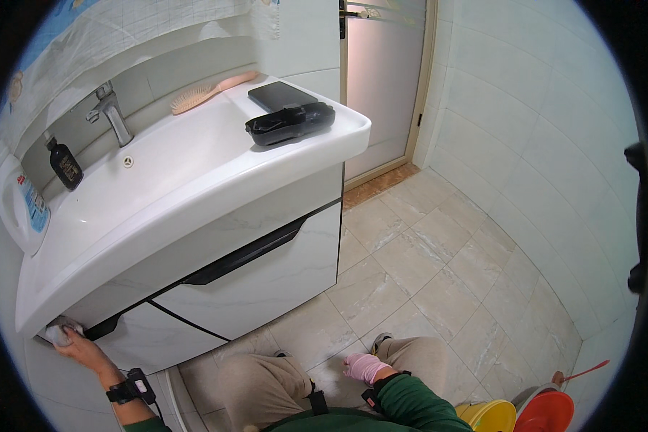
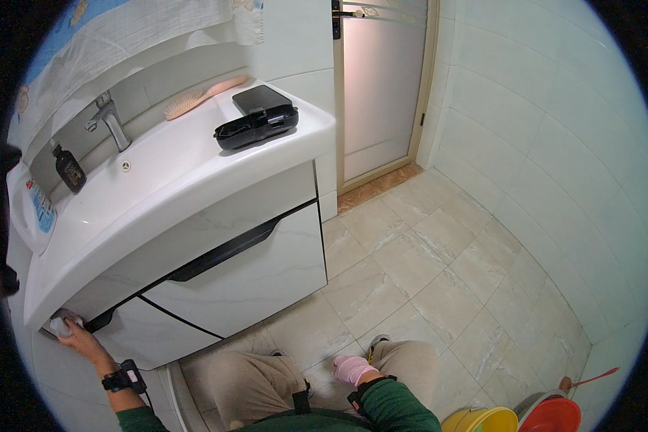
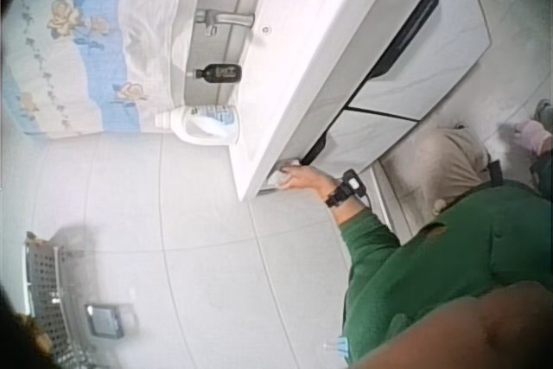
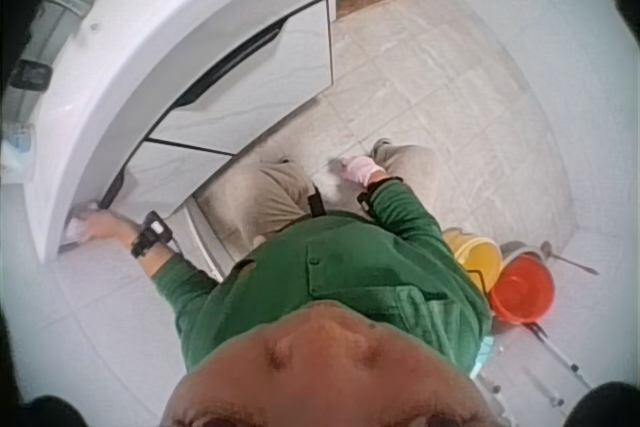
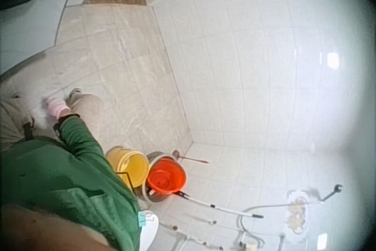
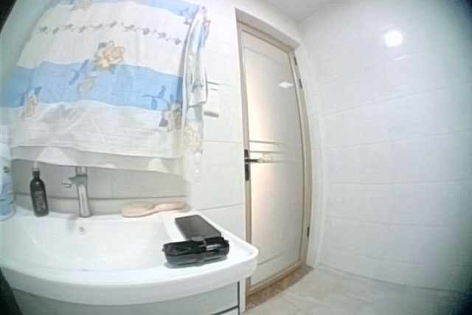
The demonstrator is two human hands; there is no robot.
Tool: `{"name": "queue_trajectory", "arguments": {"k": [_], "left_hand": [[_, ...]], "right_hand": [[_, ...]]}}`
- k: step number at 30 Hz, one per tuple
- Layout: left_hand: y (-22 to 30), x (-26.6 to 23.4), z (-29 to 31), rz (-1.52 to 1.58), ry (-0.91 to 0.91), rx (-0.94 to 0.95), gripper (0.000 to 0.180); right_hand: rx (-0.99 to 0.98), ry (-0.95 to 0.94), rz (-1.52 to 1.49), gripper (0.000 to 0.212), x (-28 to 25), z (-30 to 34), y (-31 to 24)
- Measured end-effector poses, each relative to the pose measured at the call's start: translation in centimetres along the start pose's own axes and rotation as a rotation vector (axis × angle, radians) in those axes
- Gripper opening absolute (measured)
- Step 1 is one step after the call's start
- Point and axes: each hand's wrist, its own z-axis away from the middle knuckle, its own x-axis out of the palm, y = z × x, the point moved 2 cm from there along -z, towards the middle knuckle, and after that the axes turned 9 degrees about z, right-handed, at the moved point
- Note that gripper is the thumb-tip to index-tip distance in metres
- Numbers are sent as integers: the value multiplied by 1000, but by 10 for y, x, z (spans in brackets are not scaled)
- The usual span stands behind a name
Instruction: The person kneels on the bathroom floor and wipes the exterior of a white vanity cabinet using a cloth. They clean the drawer fronts and side panels, switching the cloth between hands as they work.
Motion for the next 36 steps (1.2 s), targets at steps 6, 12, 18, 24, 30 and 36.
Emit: {"name": "queue_trajectory", "arguments": {"k": [6,12,18,24,30,36], "left_hand": [[41,42,73,-80,-326,617,64],[38,38,68,-14,-380,697,62],[-15,1,-1,80,-98,137,56],[-46,-15,-48,64,27,143,59],[-133,-45,-126,-85,110,20,49],[-155,-62,-162,189,182,-83,50]], "right_hand": [[38,-40,2,43,2,-4,1],[40,-32,-11,44,-4,5,1],[38,-54,-11,44,-6,5,-3],[60,-87,11,45,-8,3,-4],[49,-32,1,42,-6,7,-2],[-5,-11,-7,48,-2,3,0]]}}
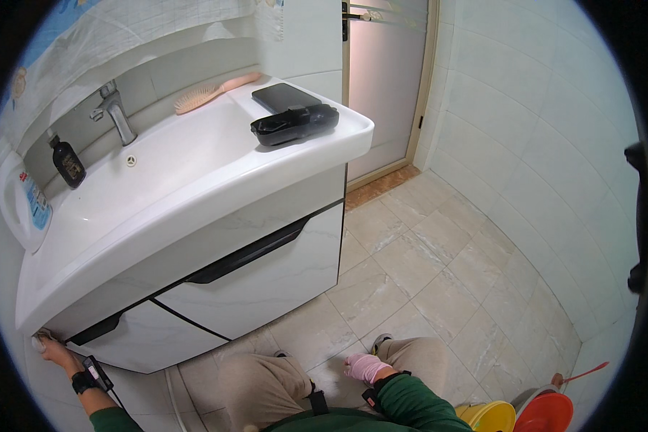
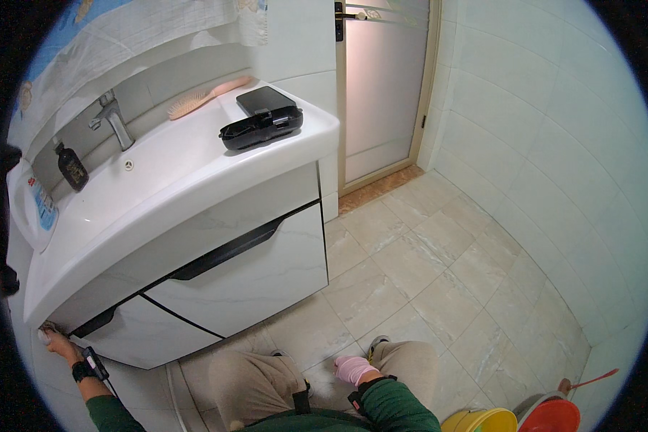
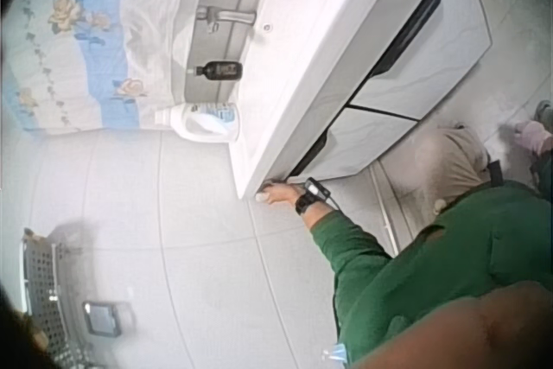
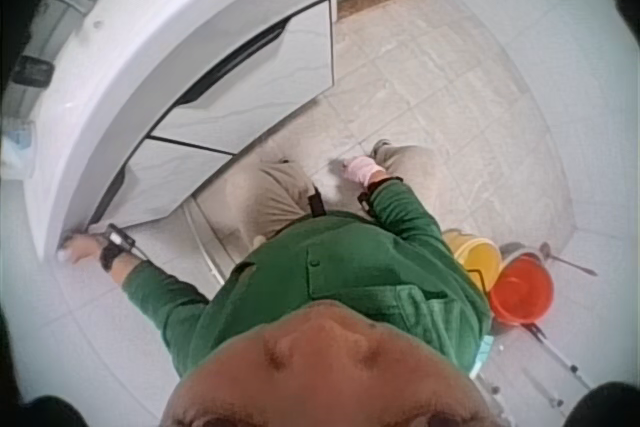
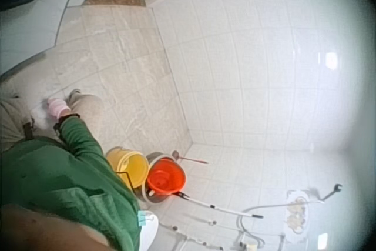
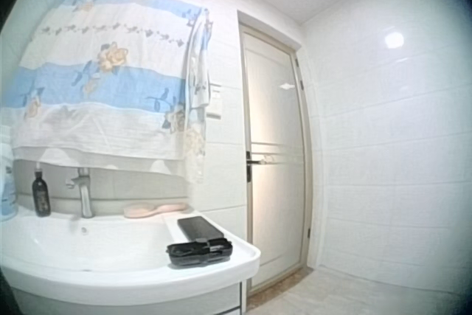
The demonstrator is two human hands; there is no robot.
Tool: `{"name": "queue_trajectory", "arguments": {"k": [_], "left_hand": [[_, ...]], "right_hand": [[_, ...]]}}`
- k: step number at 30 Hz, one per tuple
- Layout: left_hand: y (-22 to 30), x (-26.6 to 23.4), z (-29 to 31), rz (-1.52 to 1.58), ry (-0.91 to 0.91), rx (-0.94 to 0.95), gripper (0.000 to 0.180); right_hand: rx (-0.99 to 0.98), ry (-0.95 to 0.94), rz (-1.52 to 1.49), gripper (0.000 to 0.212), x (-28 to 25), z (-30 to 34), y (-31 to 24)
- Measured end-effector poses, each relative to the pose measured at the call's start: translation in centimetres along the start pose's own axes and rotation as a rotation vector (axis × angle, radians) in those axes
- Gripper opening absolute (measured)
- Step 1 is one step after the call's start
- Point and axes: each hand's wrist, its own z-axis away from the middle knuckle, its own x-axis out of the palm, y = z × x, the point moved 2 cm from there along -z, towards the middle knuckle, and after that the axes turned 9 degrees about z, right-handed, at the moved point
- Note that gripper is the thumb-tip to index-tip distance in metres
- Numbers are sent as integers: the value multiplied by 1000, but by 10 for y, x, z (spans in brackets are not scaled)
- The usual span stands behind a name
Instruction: The person kneels on the bathroom floor and wipes the exterior of a white vanity cabinet using a cloth. They clean the drawer fronts and side panels, switching the cloth between hands as they work.
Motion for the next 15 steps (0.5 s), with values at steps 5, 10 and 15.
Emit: {"name": "queue_trajectory", "arguments": {"k": [5,10,15], "left_hand": [[43,20,78,-249,-116,34,53],[85,44,131,-91,-204,214,59],[80,38,112,-120,-156,206,57]], "right_hand": [[21,25,3,37,0,2,-1],[39,-11,3,39,-6,8,-4],[45,-18,6,42,-6,7,-3]]}}
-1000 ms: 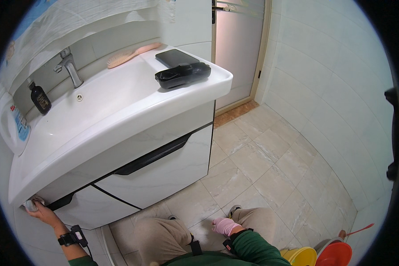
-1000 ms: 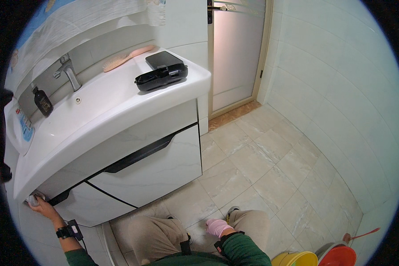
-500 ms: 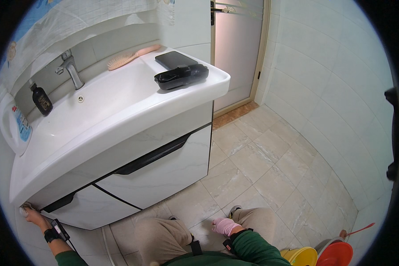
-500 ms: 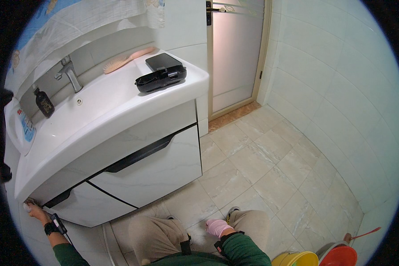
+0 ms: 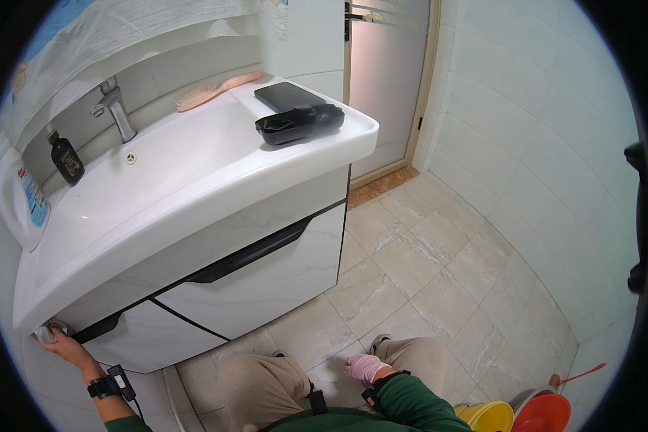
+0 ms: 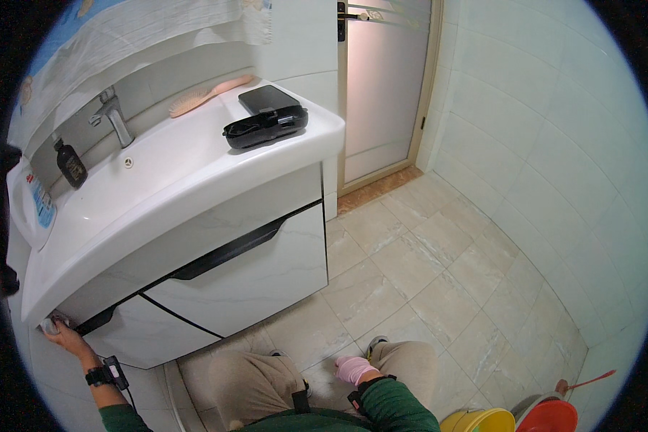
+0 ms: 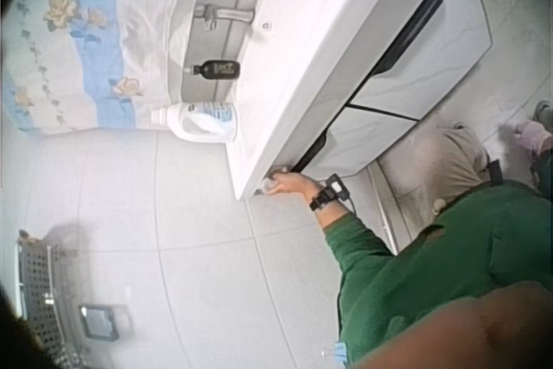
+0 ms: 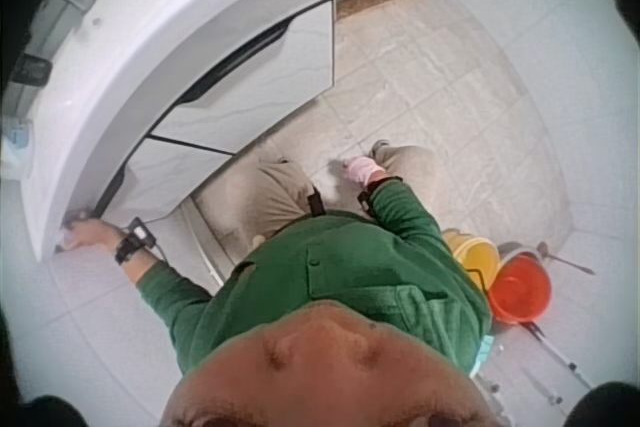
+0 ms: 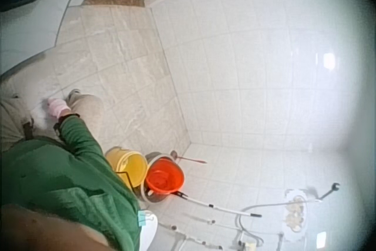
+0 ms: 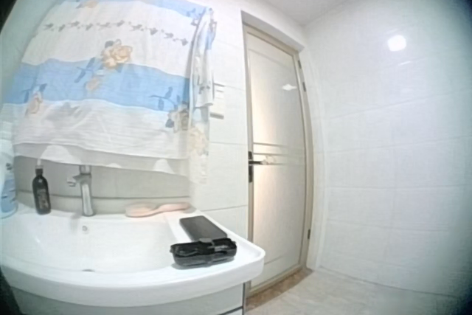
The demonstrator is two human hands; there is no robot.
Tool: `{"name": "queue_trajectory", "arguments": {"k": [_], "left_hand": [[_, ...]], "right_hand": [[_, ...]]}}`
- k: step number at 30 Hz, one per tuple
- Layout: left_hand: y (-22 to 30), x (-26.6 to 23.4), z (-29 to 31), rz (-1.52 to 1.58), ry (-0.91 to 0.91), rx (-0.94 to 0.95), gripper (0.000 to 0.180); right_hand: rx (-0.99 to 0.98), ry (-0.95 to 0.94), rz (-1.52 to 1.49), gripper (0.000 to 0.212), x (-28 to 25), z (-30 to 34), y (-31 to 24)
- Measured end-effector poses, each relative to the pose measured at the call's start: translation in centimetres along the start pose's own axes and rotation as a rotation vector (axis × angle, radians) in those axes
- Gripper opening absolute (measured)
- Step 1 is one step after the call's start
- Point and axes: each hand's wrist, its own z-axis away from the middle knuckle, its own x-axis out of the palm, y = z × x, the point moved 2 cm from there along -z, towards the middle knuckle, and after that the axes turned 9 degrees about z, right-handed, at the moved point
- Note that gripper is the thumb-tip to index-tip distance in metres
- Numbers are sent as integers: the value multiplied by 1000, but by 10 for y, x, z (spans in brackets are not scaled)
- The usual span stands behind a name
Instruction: The person kneels on the bathroom floor and wipes the exterior of a white vanity cabinet using a cloth. They clean the drawer fronts and side panels, switching the cloth between hands as they work.
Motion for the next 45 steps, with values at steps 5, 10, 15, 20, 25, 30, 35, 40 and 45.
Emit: {"name": "queue_trajectory", "arguments": {"k": [5,10,15,20,25,30,35,40,45], "left_hand": [[-46,-19,-41,-74,113,-96,43],[-84,-37,-76,-9,150,-181,33],[-86,-40,-33,12,90,-238,40],[-66,-30,12,-23,184,-475,48],[-39,-24,28,-69,-35,-166,52],[-4,-20,51,-289,-188,224,50],[22,-13,64,-431,-228,233,53],[49,-4,84,-406,-360,216,53],[80,18,115,-306,-346,328,54]], "right_hand": [[-2,9,-3,42,5,-5,4],[-37,22,-2,42,7,-8,3],[-41,38,-4,42,8,-8,3],[-33,14,8,41,12,-11,5],[-24,35,4,41,13,-11,4],[-11,21,14,41,7,-7,0],[-16,25,7,41,5,-4,-1],[-21,28,20,40,7,-7,1],[-47,26,34,39,6,-5,1]]}}
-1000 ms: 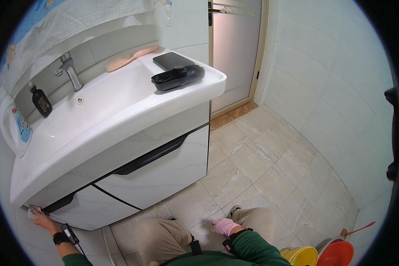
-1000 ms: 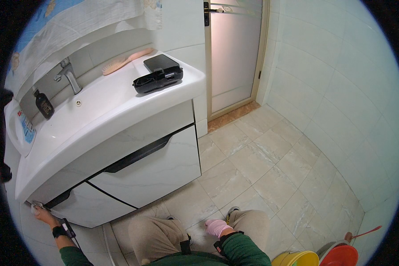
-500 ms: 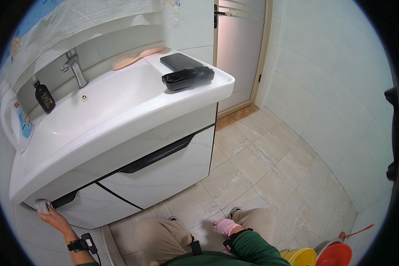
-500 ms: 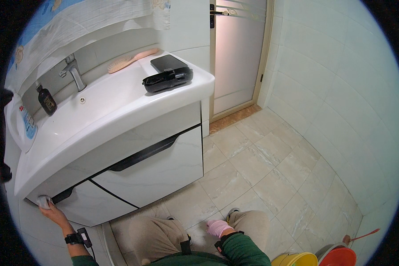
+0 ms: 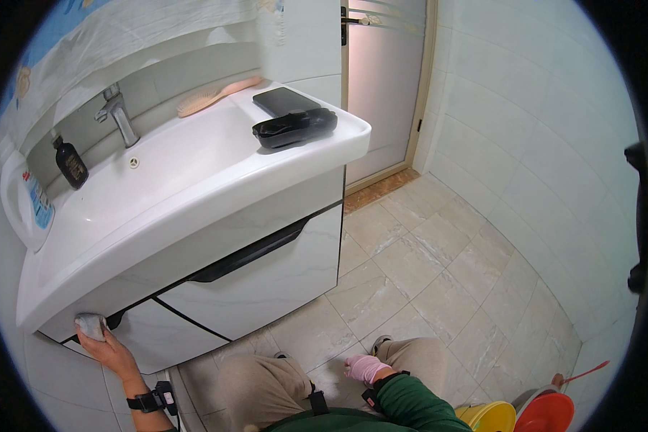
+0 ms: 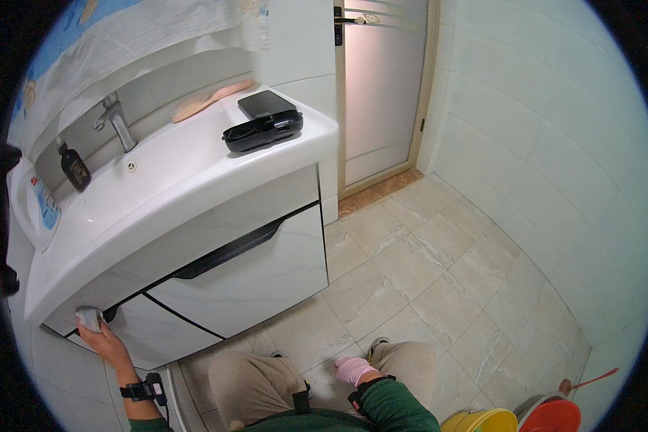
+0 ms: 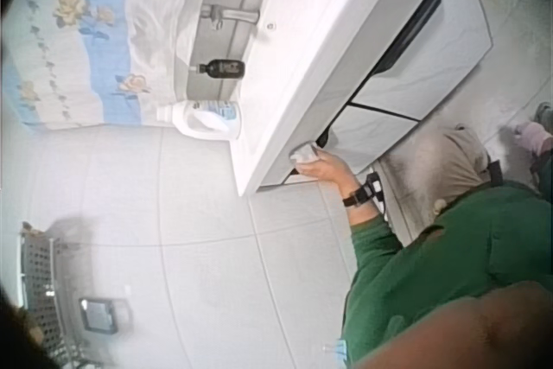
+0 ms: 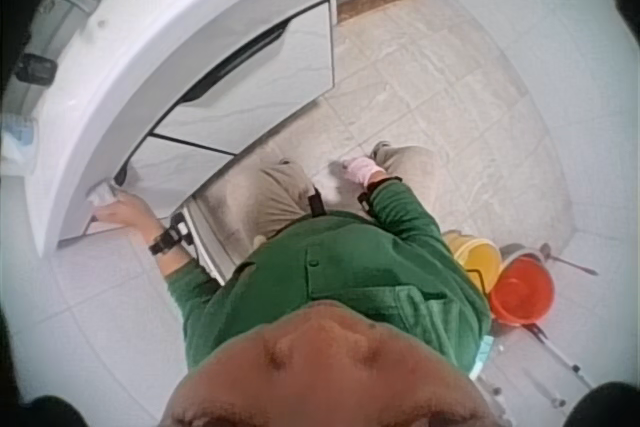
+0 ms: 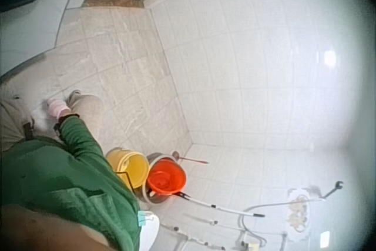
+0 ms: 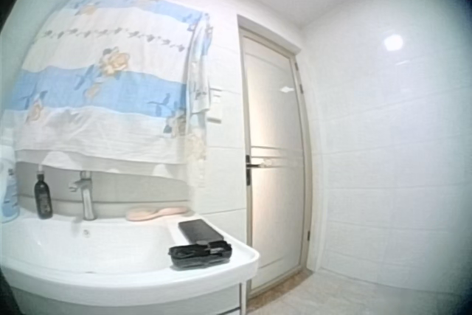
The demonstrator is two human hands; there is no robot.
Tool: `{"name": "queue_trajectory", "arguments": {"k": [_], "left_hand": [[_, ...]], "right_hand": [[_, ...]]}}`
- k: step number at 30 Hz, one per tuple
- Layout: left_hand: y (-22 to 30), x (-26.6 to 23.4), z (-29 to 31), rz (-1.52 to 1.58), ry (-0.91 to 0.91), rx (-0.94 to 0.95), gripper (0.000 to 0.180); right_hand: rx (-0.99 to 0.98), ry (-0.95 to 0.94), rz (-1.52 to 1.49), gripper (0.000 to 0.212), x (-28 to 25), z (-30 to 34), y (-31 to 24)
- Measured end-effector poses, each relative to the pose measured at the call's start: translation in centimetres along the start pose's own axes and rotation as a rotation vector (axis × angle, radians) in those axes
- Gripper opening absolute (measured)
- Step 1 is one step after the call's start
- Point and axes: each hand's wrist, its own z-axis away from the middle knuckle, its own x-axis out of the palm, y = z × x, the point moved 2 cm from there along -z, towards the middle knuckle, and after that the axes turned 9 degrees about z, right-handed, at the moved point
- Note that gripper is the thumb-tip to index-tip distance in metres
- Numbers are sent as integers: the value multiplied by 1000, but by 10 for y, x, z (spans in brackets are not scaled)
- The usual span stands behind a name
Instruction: The person kneels on the bathroom floor and wipes the exterior of a white vanity cabinet using a cloth. They clean the drawer fronts and side panels, switching the cloth between hands as they work.
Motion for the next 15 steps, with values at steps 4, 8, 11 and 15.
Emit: {"name": "queue_trajectory", "arguments": {"k": [4,8,11,15], "left_hand": [[36,17,10,39,-17,4,58],[74,32,19,70,-38,101,64],[101,44,21,127,-57,184,64],[134,56,10,227,-53,363,65]], "right_hand": [[-2,27,-13,39,-1,4,0],[1,-2,-27,45,-2,5,0],[14,-40,-22,50,-2,4,1],[6,-61,-14,51,-2,4,1]]}}
